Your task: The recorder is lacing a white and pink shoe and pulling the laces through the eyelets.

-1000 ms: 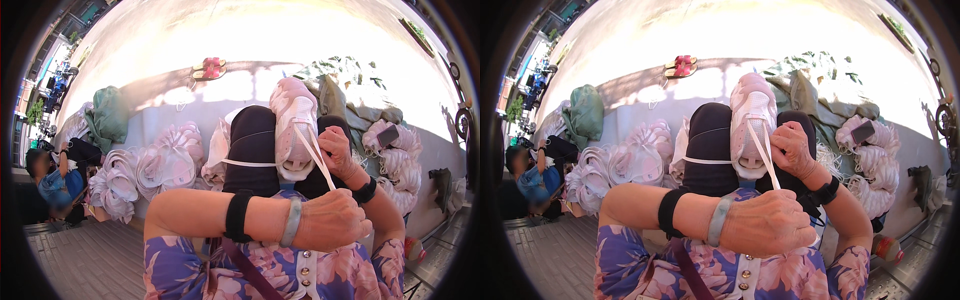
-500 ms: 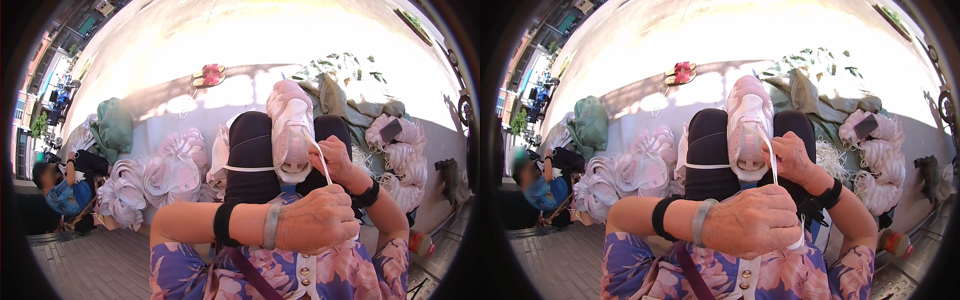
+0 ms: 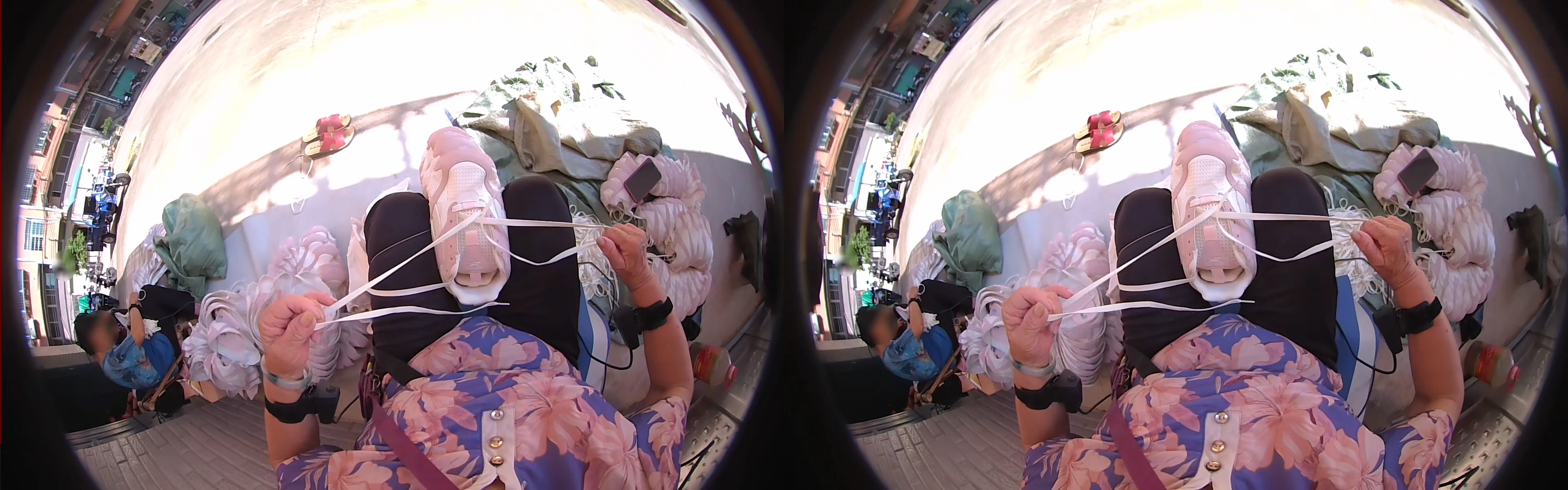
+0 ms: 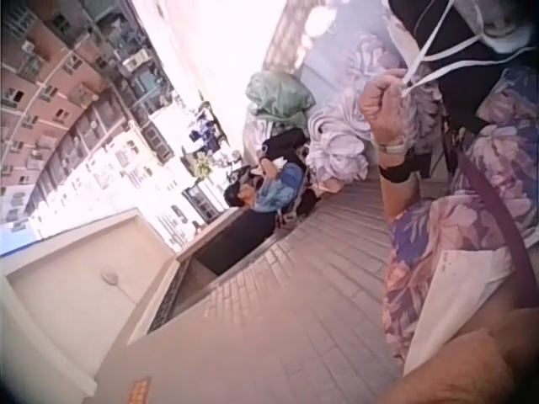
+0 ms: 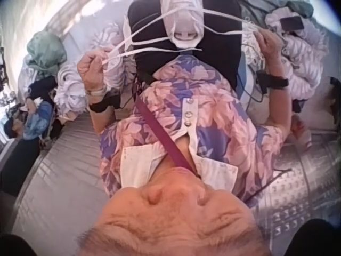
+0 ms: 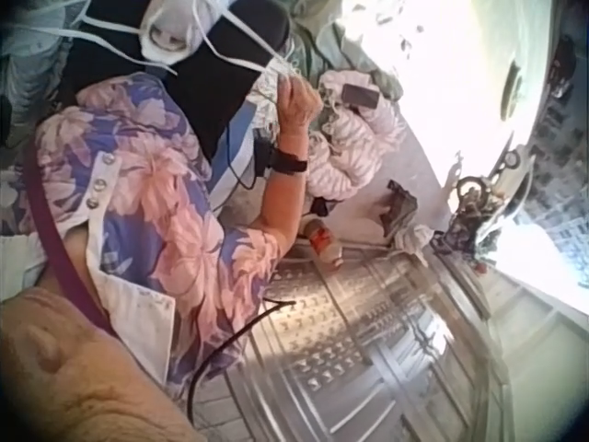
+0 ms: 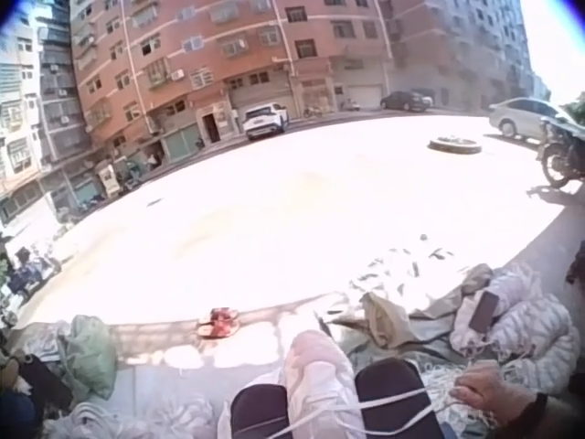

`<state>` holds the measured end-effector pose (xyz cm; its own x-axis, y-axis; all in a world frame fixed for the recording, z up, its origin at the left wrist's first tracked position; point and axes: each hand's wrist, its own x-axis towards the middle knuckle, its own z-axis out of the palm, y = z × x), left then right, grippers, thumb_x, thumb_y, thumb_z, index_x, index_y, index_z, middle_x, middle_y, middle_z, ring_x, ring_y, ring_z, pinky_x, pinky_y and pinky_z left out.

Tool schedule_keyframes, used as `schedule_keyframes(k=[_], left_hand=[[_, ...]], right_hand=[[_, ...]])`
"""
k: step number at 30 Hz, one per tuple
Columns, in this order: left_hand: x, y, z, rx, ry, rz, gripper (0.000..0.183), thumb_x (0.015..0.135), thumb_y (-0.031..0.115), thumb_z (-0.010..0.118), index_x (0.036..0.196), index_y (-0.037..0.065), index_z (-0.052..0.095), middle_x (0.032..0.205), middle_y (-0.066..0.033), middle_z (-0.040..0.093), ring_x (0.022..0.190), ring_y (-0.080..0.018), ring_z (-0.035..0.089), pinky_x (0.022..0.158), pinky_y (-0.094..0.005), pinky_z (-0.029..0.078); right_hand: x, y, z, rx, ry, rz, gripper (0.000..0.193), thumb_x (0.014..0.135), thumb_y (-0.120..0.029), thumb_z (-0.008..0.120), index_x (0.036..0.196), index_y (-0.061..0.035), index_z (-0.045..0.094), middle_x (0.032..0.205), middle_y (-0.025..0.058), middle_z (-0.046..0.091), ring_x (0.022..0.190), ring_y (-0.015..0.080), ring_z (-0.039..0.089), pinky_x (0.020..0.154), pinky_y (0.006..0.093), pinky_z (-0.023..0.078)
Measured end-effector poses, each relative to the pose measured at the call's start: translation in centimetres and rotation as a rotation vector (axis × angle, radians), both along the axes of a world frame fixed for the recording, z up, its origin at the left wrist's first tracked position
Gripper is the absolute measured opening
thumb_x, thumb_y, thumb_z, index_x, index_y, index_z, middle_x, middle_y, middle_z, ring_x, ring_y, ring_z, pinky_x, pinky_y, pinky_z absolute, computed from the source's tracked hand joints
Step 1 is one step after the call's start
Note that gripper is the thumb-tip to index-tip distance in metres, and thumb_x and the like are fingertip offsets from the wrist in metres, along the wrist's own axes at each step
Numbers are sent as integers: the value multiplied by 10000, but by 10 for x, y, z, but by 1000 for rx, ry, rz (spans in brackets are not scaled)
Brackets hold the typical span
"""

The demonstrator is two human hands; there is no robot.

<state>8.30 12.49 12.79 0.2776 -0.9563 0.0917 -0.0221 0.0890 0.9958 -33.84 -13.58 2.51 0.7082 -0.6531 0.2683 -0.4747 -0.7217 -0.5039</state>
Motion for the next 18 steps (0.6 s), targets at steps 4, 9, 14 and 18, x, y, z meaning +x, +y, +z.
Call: schedule_keyframes(k=[4,9,14,18], left_hand=[[51,9,-32,151,-51,328,201,887,184,614,796,7,586,598,26,506,524,-54,442,735,-289,438],[118,2,-86,409,-538,581,100,871,107,599,853,9,604,652,-6,539,557,-117,511,628,-255,434],[-7,-71,-65,0,-1029,167,116,812,32,606,926,8,604,916,-144,615,783,-305,612,662,-336,490],[-71,-98,-73,-48,-871,25,283,801,-9,576,1084,0,583,1028,-198,618,928,-357,623,789,-366,513]], right_hand=[[-41,-16,-17,24,-33,-355,208,794,-211,630,672,-49,585,584,91,516,545,288,507,554,397,385],[-41,-25,-4,-131,503,-431,122,773,-164,641,739,-49,625,875,89,591,834,278,558,772,426,405],[52,0,15,-315,29,-98,212,713,-81,682,908,-47,607,924,78,590,885,275,561,828,435,406],[122,28,21,-276,-78,87,327,712,-56,668,1025,-54,575,899,70,596,866,251,568,915,438,380]])
